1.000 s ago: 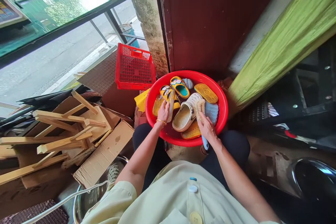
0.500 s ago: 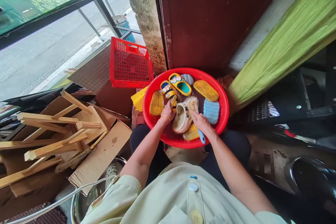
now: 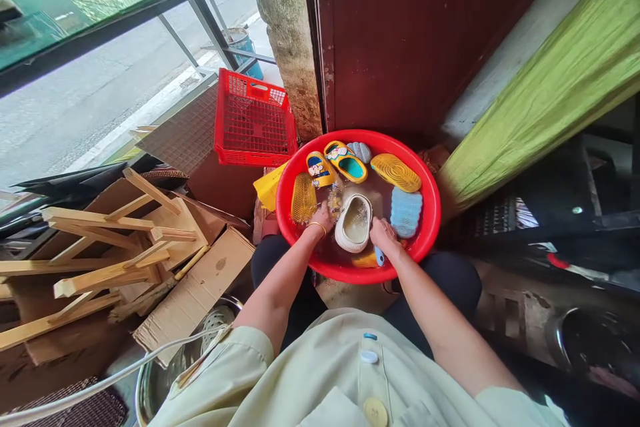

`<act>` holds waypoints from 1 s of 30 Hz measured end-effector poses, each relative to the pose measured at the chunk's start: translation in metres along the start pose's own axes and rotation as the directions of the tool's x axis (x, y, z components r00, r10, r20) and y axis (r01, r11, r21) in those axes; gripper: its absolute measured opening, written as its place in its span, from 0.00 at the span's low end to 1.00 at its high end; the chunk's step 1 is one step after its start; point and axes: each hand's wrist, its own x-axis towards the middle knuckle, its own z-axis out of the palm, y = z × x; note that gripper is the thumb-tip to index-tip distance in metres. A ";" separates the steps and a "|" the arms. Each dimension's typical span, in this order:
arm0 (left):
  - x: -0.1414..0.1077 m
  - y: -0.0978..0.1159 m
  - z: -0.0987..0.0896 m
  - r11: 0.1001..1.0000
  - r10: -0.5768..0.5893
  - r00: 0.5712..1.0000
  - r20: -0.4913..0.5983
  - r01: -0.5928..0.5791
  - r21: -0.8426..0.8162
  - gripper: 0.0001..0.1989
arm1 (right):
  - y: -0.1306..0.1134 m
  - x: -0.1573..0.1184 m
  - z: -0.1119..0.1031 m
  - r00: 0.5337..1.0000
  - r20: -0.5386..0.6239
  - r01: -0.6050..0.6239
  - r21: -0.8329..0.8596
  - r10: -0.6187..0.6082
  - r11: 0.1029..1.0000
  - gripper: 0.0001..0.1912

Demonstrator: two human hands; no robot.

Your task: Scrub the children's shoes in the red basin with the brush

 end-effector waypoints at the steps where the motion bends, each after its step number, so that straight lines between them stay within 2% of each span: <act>1: -0.001 0.001 -0.001 0.999 -0.012 1.000 -0.004 0.012 -0.038 0.38 | 0.000 0.000 -0.001 1.000 -0.008 -0.004 0.010 0.004 1.000 0.21; 3: -0.004 0.004 -0.005 0.991 -0.032 0.999 -0.017 0.029 -0.132 0.38 | 0.001 -0.003 -0.003 1.000 -0.029 -0.011 0.035 0.012 0.999 0.22; 5: -0.006 0.007 -0.009 0.972 -0.029 0.999 -0.045 0.018 -0.234 0.34 | 0.002 -0.006 -0.006 0.998 -0.054 -0.010 0.065 0.013 0.998 0.24; 7: -0.009 0.011 -0.014 0.954 -0.002 0.997 -0.076 -0.021 -0.298 0.26 | 0.006 -0.011 -0.009 0.997 -0.082 0.003 0.097 0.005 0.995 0.27; 9: -0.012 0.016 -0.015 0.948 0.066 0.989 -0.135 -0.104 -0.302 0.24 | 0.011 -0.018 -0.009 0.994 -0.108 0.018 0.124 -0.005 0.992 0.30; 11: -0.018 0.022 -0.011 0.943 0.175 0.966 -0.190 -0.220 -0.249 0.28 | 0.017 -0.026 -0.007 0.989 -0.147 0.035 0.153 -0.012 0.988 0.31; 13: -0.025 0.026 -0.001 0.942 0.272 0.942 -0.194 -0.302 -0.145 0.36 | 0.021 -0.035 -0.004 0.973 -0.231 0.077 0.196 -0.031 0.978 0.31; 15: -0.032 0.028 0.010 0.951 0.304 0.940 -0.153 -0.310 -0.013 0.43 | 0.022 -0.042 0.000 0.938 -0.338 0.164 0.232 -0.079 0.959 0.31; 18: -0.034 0.029 0.021 0.953 0.270 0.958 -0.100 -0.251 0.167 0.44 | 0.016 -0.048 0.002 0.892 -0.416 0.292 0.227 -0.179 0.929 0.31; 20: -0.031 0.031 0.023 0.947 0.232 0.971 -0.059 -0.212 0.243 0.43 | 0.009 -0.049 0.001 0.894 -0.398 0.301 0.196 -0.205 0.933 0.31; 23: -0.023 0.034 0.024 0.937 0.181 0.983 -0.015 -0.168 0.306 0.41 | -0.002 -0.046 -0.002 0.930 -0.319 0.237 0.145 -0.181 0.961 0.33; 30: -0.018 0.030 0.033 0.947 0.114 0.993 0.020 -0.115 0.301 0.36 | -0.018 -0.026 -0.001 0.973 -0.108 0.212 0.074 -0.203 0.974 0.40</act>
